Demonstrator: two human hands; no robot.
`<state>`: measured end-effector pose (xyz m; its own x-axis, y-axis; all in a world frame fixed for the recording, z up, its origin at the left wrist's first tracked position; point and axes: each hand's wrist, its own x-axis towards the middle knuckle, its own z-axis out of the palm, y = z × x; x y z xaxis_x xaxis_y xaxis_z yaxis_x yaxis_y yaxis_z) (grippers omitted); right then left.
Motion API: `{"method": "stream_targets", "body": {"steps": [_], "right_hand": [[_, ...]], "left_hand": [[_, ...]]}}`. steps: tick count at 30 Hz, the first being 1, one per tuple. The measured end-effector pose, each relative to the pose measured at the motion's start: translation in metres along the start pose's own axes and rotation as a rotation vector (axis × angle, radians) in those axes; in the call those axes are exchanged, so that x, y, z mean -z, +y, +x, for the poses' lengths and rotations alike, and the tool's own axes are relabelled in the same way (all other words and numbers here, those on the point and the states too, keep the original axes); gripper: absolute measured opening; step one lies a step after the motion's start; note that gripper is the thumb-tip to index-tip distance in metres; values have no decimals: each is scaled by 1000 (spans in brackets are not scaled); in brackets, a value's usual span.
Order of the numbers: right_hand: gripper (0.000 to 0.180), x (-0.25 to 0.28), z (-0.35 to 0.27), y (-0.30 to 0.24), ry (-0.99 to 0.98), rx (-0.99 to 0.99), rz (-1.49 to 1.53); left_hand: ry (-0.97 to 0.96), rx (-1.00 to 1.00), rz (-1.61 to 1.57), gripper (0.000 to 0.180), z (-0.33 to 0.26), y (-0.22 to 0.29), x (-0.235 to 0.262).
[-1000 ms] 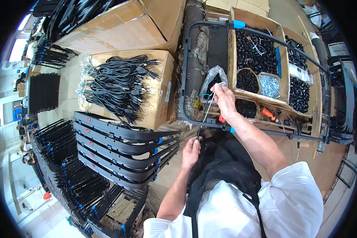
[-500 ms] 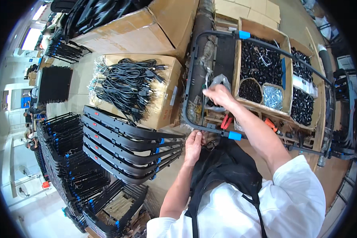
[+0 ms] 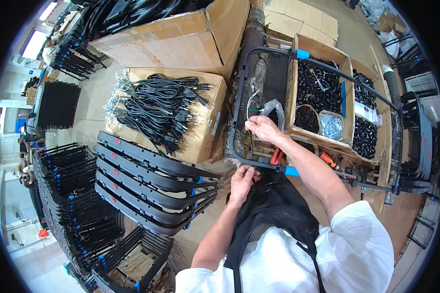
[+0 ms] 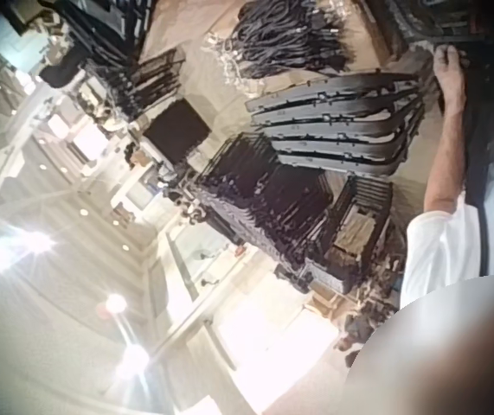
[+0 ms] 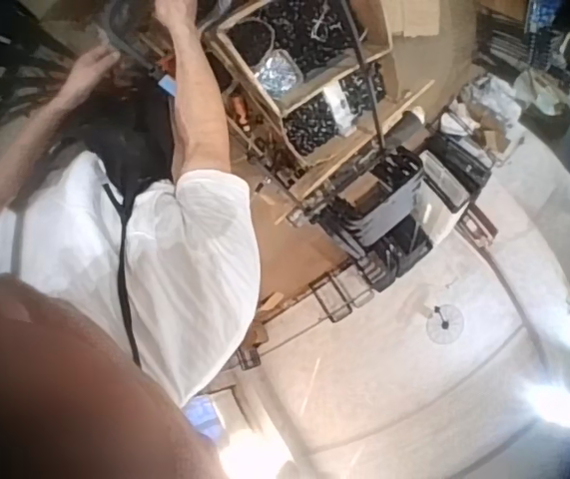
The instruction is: The user is seen assembling what appears to be a large electronic frame or part of a home appliance, involving wiring and screw fastening.
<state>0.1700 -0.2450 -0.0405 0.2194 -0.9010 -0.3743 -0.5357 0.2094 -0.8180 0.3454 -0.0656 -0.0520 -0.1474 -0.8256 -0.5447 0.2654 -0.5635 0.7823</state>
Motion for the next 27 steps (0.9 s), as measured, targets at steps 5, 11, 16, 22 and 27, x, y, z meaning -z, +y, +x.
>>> {"method": "stream_targets", "body": {"steps": [5,11,16,22,27], "right_hand": [[39,12,3,-5,-117,27,-33],[25,80,13,17,463,123,-589],[16,42,5,61,7,324,-1031],[15,1,30,115,-145,349,-1422],[15,13,32,106,-201,380,-1351]], "left_hand": [[19,24,-93,17,6,-7,1],[73,-16,-101,17,6,-11,2],[80,45,-91,16,4,-4,0],[77,101,-109,16,5,1,-2],[80,111,-144,16,6,0,0]]}}
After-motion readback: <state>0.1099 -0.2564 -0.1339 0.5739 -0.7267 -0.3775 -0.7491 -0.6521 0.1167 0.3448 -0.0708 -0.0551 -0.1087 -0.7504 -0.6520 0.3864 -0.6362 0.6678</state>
